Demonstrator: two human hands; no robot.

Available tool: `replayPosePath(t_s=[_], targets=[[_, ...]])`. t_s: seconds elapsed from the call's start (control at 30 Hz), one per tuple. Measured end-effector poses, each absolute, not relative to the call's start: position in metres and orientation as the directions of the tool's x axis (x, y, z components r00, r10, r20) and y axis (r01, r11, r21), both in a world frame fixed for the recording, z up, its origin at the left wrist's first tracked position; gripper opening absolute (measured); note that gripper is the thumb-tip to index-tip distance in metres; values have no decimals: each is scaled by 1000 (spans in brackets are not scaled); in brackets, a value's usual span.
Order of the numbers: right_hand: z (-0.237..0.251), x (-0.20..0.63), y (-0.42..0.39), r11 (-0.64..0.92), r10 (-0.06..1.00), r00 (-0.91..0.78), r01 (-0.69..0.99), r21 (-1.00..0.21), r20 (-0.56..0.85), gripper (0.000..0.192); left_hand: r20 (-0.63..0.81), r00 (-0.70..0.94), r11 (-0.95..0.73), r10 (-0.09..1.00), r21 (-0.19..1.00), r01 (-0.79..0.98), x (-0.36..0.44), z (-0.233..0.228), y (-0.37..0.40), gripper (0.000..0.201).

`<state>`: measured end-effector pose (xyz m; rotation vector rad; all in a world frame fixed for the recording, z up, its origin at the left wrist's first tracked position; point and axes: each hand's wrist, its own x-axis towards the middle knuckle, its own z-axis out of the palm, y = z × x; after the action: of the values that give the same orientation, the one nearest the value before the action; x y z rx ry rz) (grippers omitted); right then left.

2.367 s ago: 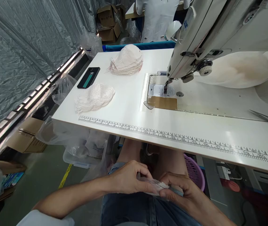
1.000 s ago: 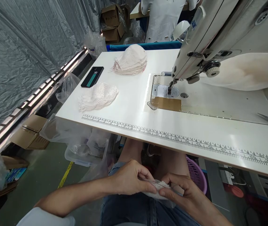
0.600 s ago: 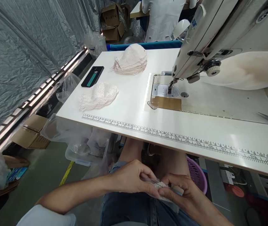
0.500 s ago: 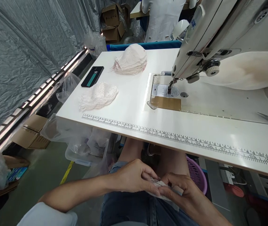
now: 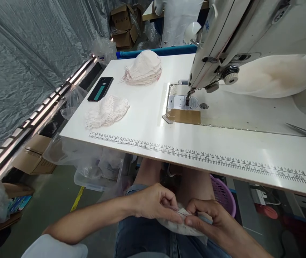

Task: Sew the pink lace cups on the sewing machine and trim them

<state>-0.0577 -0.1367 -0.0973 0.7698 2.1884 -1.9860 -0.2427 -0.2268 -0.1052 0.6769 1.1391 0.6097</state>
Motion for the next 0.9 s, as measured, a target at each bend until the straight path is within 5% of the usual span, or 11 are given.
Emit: replayPosePath(t_s=[0.23,0.63,0.9], targets=[[-102,-51,-136,29,325,-863,419,-908,-388,34,-689,266,733,674,670,-121,-237,-101,-224,52],[-104,-43,-130,21,381,-853,395,-919,-358,33,-679,285,723,676,686,-81,-234,-90,-208,44],[-92,8,-136,325,557,-781,517,-792,-281,28,-624,397,607,673,773,186,-198,-111,-182,31]])
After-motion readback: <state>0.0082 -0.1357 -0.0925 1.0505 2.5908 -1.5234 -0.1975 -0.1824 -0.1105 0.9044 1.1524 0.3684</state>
